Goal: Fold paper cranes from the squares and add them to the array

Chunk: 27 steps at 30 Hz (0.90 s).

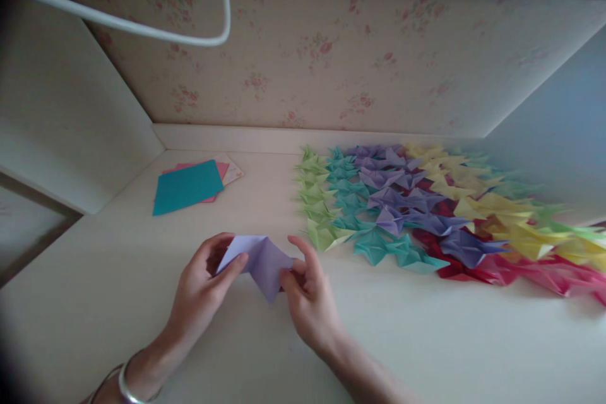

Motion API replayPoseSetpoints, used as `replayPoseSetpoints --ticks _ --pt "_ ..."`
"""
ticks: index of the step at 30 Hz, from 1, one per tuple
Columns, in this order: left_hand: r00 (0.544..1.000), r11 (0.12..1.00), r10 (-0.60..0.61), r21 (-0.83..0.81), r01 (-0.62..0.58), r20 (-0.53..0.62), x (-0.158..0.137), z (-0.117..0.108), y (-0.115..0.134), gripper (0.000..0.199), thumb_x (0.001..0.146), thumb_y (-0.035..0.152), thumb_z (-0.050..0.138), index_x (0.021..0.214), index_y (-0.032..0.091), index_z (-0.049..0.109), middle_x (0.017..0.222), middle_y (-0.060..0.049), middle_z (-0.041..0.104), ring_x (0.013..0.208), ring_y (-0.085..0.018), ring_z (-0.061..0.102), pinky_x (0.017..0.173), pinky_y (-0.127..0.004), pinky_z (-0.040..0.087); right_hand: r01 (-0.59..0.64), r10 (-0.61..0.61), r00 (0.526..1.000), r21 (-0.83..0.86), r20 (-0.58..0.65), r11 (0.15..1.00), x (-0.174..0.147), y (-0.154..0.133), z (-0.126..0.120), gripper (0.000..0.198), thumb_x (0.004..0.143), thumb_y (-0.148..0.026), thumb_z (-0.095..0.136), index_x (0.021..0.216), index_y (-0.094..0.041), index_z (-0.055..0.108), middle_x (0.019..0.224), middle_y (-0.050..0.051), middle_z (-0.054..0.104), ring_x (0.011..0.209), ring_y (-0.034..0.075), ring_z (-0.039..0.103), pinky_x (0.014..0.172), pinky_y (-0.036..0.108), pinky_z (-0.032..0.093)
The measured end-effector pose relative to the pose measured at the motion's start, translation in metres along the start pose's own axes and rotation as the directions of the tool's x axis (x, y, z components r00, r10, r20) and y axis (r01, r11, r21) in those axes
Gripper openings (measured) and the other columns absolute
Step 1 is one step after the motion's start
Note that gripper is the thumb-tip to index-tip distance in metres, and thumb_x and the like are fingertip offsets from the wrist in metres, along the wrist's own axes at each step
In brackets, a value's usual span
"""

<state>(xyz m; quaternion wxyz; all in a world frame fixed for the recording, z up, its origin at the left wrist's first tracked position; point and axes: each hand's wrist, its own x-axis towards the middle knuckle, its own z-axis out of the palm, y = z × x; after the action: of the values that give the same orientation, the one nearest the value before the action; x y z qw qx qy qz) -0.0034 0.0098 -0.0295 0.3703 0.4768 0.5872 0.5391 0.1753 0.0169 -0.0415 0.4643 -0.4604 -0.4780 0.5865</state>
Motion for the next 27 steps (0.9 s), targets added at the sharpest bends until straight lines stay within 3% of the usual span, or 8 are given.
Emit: replayPoseSetpoints --ticks 3,7,12,15,18,21,24,27 --pt "0.994 0.962 -0.113 -0.251 0.107 -0.009 0.001 0.003 0.004 0.045 0.076 0.030 0.080 0.110 0.026 0.050 0.101 0.001 0.066 0.088 -0.015 0.067 0.077 -0.024 0.053 -0.009 0.012 1.000 0.187 -0.014 0.982 0.000 -0.006 0.001 0.042 0.085 -0.029 0.065 0.122 -0.026 0.044 0.067 -0.006 0.065 0.062 0.015 0.060 0.061 0.027 0.051" --pt "0.967 0.892 -0.230 -0.376 0.253 0.105 -0.004 0.008 0.011 0.051 0.077 0.026 0.080 0.111 0.028 0.042 0.098 0.004 0.068 0.085 -0.014 0.068 0.078 -0.026 0.054 0.000 0.008 1.000 0.364 -0.022 0.932 0.000 -0.011 0.000 0.033 0.083 -0.026 0.070 0.105 -0.028 0.045 0.066 -0.007 0.066 0.059 0.012 0.060 0.058 0.023 0.050" --pt "0.962 0.821 -0.266 -0.509 0.258 0.060 -0.004 0.006 0.011 0.047 0.078 0.023 0.079 0.108 0.026 0.044 0.094 0.003 0.071 0.080 -0.013 0.068 0.077 -0.028 0.056 0.018 -0.003 0.999 0.405 -0.038 0.914 0.001 -0.009 -0.002 0.022 0.083 -0.025 0.072 0.095 -0.026 0.053 0.064 -0.007 0.062 0.058 0.010 0.054 0.055 0.019 0.046" --pt "0.968 0.846 -0.244 -0.500 0.187 -0.050 0.000 0.004 0.010 0.046 0.075 0.023 0.081 0.104 0.024 0.046 0.083 0.004 0.071 0.061 -0.008 0.062 0.058 -0.018 0.050 0.031 -0.016 0.999 0.341 -0.047 0.939 0.001 -0.004 -0.003 0.010 0.081 -0.024 0.073 0.082 -0.022 0.064 0.066 -0.005 0.060 0.062 0.009 0.052 0.057 0.018 0.045" --pt "0.968 0.848 -0.238 -0.505 0.164 -0.085 0.001 0.005 0.011 0.044 0.073 0.023 0.084 0.100 0.024 0.048 0.082 0.005 0.072 0.066 -0.009 0.063 0.057 -0.017 0.048 0.012 -0.010 1.000 0.299 -0.009 0.954 0.001 -0.001 -0.003 0.010 0.081 -0.024 0.074 0.073 -0.020 0.070 0.070 -0.003 0.061 0.066 0.010 0.052 0.061 0.018 0.046" --pt "0.964 0.849 -0.256 -0.460 0.258 0.069 0.000 0.007 0.011 0.037 0.076 0.029 0.082 0.104 0.020 0.059 0.091 -0.002 0.074 0.082 -0.015 0.067 0.069 -0.023 0.053 -0.027 0.020 1.000 0.323 0.023 0.946 0.001 0.000 -0.003 0.006 0.082 -0.026 0.072 0.078 -0.022 0.074 0.075 -0.001 0.064 0.068 0.011 0.054 0.063 0.020 0.047" --pt "0.914 0.877 -0.315 -0.289 0.384 0.256 -0.003 0.009 0.011 0.029 0.080 0.040 0.076 0.086 0.012 0.071 0.072 -0.006 0.073 0.064 -0.016 0.065 0.059 -0.024 0.052 -0.051 0.034 0.997 0.283 0.065 0.958 0.001 -0.001 -0.005 0.011 0.086 -0.024 0.066 0.086 -0.025 0.076 0.078 0.000 0.065 0.069 0.012 0.056 0.064 0.022 0.049" --pt "0.906 0.896 -0.358 -0.192 0.401 0.225 -0.003 0.008 0.010 0.037 0.079 0.046 0.075 0.067 0.012 0.071 0.054 -0.004 0.067 0.047 -0.013 0.058 0.044 -0.021 0.044 0.061 -0.072 0.992 0.108 0.099 0.992 -0.001 -0.002 -0.010 0.030 0.085 -0.012 0.053 0.097 -0.026 0.076 0.104 0.005 0.066 0.084 0.017 0.061 0.070 0.026 0.053"
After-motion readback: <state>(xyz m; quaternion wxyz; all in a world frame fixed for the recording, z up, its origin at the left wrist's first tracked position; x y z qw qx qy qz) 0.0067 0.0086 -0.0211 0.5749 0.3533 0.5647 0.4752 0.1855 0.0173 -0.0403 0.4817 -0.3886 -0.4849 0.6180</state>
